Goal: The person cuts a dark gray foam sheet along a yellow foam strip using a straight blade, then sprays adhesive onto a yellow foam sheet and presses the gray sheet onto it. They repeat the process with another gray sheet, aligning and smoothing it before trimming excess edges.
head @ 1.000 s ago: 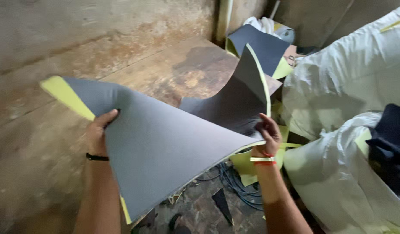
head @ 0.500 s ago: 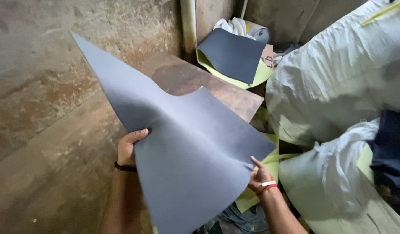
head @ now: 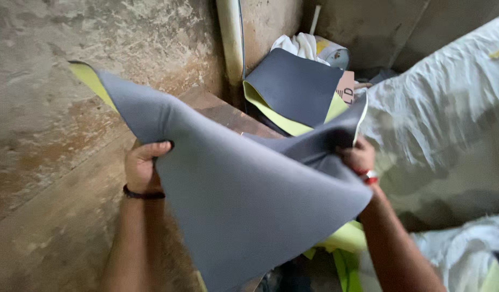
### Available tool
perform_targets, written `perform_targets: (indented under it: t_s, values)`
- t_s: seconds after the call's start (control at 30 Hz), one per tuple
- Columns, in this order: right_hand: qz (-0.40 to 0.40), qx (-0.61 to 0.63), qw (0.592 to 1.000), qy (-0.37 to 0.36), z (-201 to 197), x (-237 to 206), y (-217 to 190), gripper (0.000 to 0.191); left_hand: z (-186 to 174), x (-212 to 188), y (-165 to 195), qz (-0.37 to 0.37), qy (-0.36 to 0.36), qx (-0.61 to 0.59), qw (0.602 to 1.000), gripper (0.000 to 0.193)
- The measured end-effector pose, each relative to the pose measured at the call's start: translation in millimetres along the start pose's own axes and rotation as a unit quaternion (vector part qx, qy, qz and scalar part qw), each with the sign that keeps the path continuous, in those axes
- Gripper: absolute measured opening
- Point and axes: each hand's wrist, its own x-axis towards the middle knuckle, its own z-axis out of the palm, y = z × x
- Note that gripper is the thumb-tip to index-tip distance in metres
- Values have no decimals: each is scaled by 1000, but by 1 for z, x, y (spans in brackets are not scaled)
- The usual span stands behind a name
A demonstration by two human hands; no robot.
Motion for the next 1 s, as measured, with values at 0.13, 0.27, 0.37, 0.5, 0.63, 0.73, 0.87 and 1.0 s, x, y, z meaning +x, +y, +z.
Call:
perform_targets:
  t_s: [0.13, 0.27, 0.37, 0.5, 0.63, 0.73, 0.87, 1.0]
  values:
    - [-139, 77, 985, -62, -9, 160, -34, 47, 27, 92, -62, 69, 11, -61, 996, 39]
    - [-187, 103, 975, -54, -6, 306, -46, 27, 56, 183, -116, 14, 37, -149, 988, 40]
    - [-79, 111, 988, -74, -3, 389, -30, 27, 73, 226, -178, -93, 291, -26, 952, 48]
    - [109, 72, 983, -129, 18, 434, 39, 32, 59, 303, -291, -82, 337, -12, 938, 38]
    - [296, 59, 939, -167, 63, 406, 113, 40, 20, 310, -392, -192, 391, -2, 900, 32]
    - [352, 61, 917, -178, 87, 361, 148, 40, -4, 274, -432, -270, 401, 25, 875, 33]
    - [380, 44, 900, -211, 100, 323, 171, 43, -14, 199, -450, -344, 381, 102, 852, 33]
    - [348, 62, 908, -223, 98, 282, 189, 40, -33, 138, -448, -359, 388, 82, 845, 30]
